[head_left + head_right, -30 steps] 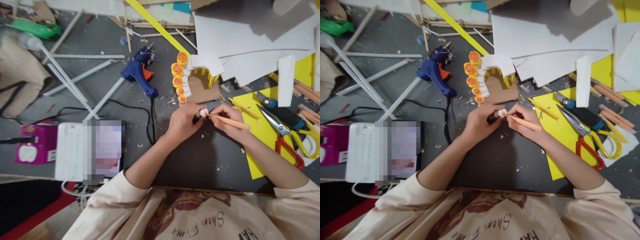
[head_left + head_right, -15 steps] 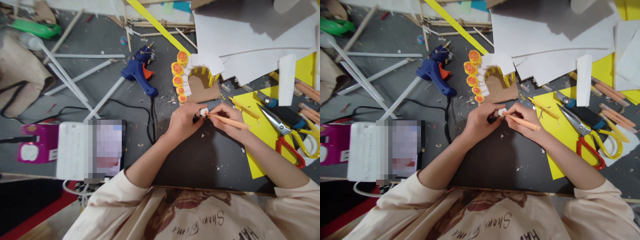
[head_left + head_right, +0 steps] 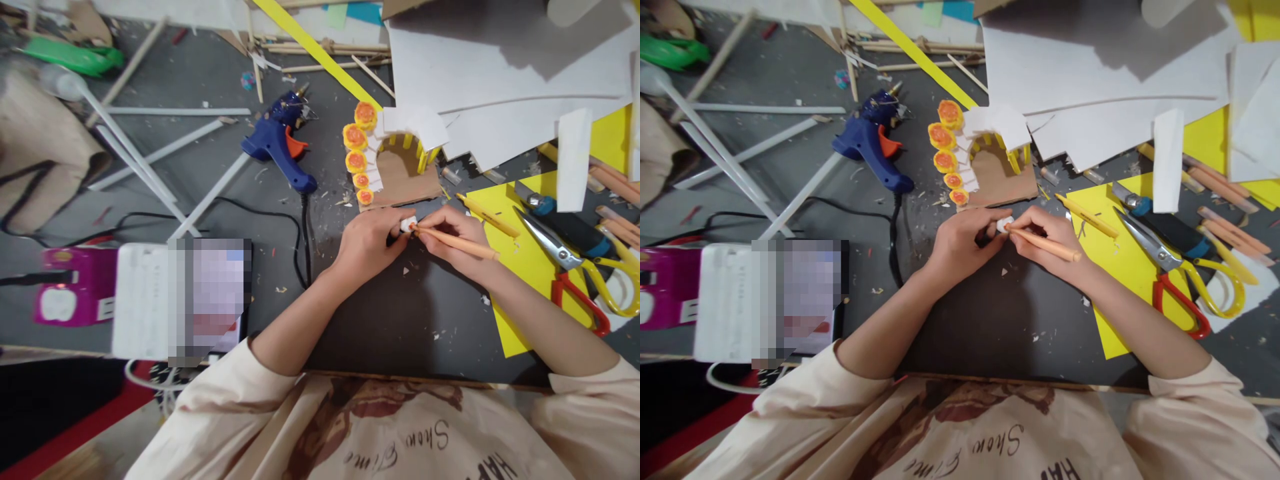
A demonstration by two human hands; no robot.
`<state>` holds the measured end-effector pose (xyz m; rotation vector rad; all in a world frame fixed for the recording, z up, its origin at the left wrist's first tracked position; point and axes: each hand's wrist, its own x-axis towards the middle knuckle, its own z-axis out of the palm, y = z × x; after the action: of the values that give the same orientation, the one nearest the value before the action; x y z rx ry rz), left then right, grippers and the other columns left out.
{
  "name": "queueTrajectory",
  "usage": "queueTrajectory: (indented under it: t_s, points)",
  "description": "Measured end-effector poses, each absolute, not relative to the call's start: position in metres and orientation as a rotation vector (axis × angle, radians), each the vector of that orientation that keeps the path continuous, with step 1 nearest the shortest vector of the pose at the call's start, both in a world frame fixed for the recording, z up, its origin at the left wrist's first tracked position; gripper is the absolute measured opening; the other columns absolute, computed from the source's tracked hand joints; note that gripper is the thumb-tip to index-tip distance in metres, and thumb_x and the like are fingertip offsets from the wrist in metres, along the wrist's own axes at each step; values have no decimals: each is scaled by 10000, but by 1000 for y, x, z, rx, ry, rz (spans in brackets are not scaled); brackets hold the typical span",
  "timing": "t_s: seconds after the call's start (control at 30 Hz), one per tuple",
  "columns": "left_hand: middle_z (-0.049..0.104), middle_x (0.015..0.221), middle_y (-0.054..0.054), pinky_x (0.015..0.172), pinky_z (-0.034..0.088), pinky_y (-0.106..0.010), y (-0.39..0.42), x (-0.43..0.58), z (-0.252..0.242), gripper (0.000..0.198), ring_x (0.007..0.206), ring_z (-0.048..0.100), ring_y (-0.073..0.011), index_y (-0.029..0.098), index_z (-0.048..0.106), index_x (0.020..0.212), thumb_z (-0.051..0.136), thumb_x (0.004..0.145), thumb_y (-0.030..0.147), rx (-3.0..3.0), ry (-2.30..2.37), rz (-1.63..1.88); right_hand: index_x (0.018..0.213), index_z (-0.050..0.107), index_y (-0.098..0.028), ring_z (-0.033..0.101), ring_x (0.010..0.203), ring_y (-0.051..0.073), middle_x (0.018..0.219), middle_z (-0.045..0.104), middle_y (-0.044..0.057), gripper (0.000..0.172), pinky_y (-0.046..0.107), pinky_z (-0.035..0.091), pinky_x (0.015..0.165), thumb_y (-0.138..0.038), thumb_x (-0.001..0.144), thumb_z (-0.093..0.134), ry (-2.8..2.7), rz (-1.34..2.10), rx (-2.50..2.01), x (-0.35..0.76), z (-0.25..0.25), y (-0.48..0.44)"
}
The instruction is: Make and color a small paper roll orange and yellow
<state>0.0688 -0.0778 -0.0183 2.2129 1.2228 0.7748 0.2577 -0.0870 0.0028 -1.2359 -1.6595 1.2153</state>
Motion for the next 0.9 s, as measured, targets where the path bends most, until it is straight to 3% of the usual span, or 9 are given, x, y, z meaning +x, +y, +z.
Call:
queueTrajectory:
  t_s: [0.9]
  points:
    - [660, 736, -3, 730, 478, -264, -78, 69, -19, 326, 729, 629, -151, 166, 657, 1126, 556, 816, 150, 2178, 1254, 713, 802, 631, -202, 552, 593, 108, 680, 640, -9, 178, 230, 430, 540, -376, 834, 652, -1619, 1164, -1268, 257, 2, -87]
